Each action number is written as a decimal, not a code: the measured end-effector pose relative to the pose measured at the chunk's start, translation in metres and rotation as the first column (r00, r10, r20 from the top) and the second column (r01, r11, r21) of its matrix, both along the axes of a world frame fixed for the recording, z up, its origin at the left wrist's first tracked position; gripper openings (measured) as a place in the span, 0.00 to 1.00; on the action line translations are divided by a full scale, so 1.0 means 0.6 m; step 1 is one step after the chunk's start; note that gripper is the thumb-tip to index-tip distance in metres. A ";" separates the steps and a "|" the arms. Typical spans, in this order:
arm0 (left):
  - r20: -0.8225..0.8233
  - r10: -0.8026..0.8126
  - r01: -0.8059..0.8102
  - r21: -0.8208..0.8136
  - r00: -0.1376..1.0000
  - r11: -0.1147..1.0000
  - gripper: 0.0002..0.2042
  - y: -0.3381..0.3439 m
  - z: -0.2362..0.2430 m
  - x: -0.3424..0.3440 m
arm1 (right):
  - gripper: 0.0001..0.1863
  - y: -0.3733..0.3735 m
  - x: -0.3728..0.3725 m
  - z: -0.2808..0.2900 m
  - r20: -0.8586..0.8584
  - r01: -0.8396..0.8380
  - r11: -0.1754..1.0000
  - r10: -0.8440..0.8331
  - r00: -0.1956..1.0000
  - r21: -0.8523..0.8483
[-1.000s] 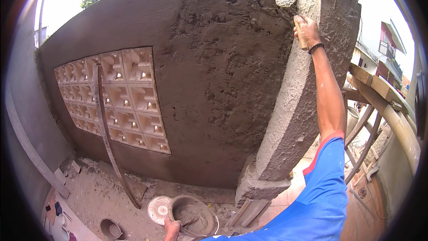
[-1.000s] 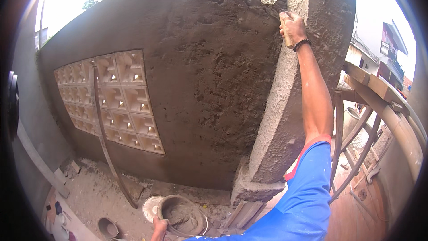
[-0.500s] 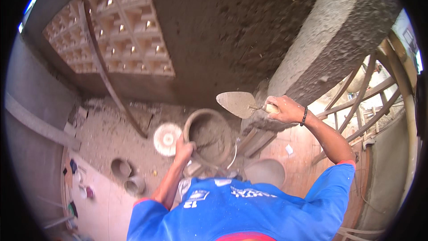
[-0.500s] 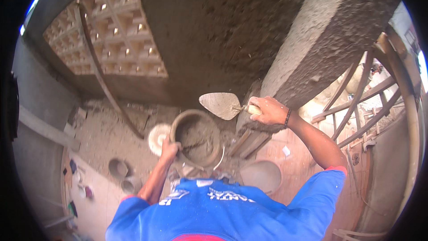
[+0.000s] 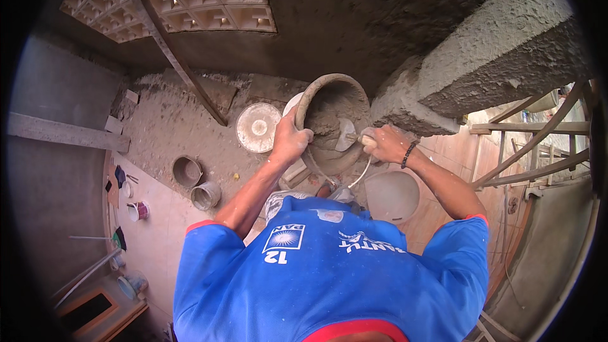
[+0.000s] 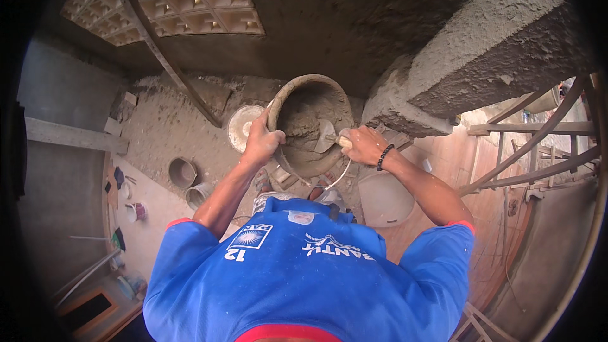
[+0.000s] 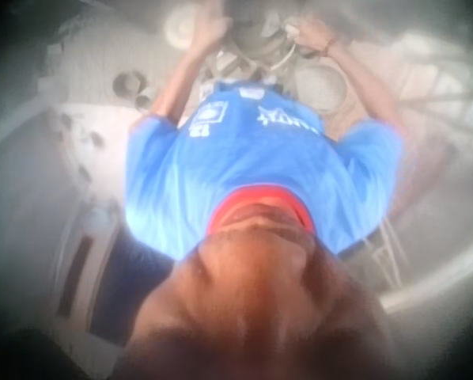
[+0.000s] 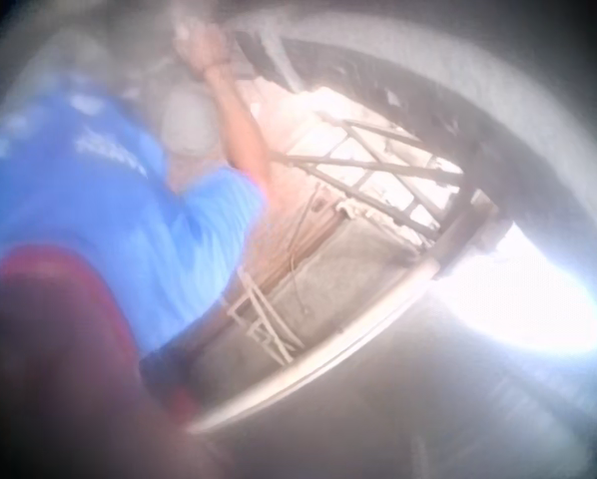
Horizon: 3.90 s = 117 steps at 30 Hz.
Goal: The person scoops wet cement from a bucket using a trowel and applies it to a vertical wall surface. They repeatedly smooth and spread the cement to cover the wall area, working methodically from the bottom upwards.
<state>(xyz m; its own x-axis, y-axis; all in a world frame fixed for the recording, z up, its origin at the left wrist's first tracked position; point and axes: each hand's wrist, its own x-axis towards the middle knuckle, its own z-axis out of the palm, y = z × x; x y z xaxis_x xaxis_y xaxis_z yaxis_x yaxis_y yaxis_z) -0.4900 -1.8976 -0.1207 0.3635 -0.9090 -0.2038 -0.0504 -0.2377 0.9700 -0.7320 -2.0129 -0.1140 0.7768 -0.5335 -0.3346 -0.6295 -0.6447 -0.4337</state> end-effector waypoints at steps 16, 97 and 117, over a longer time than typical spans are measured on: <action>-0.191 0.092 -0.098 -0.024 0.977 0.995 0.33 0.030 -0.004 0.023 | 0.20 -0.015 -0.071 0.019 0.085 0.051 0.998 -0.047 0.995 -0.043; -0.101 0.447 -0.429 0.160 0.889 0.889 0.30 0.146 -0.170 0.242 | 0.19 -0.529 0.315 0.864 0.899 0.889 0.215 -0.089 0.429 -0.403; 0.004 0.377 -0.376 0.090 0.926 0.922 0.31 0.149 -0.230 0.194 | 0.14 -0.537 0.104 0.746 0.773 0.799 0.034 -0.231 0.591 -0.601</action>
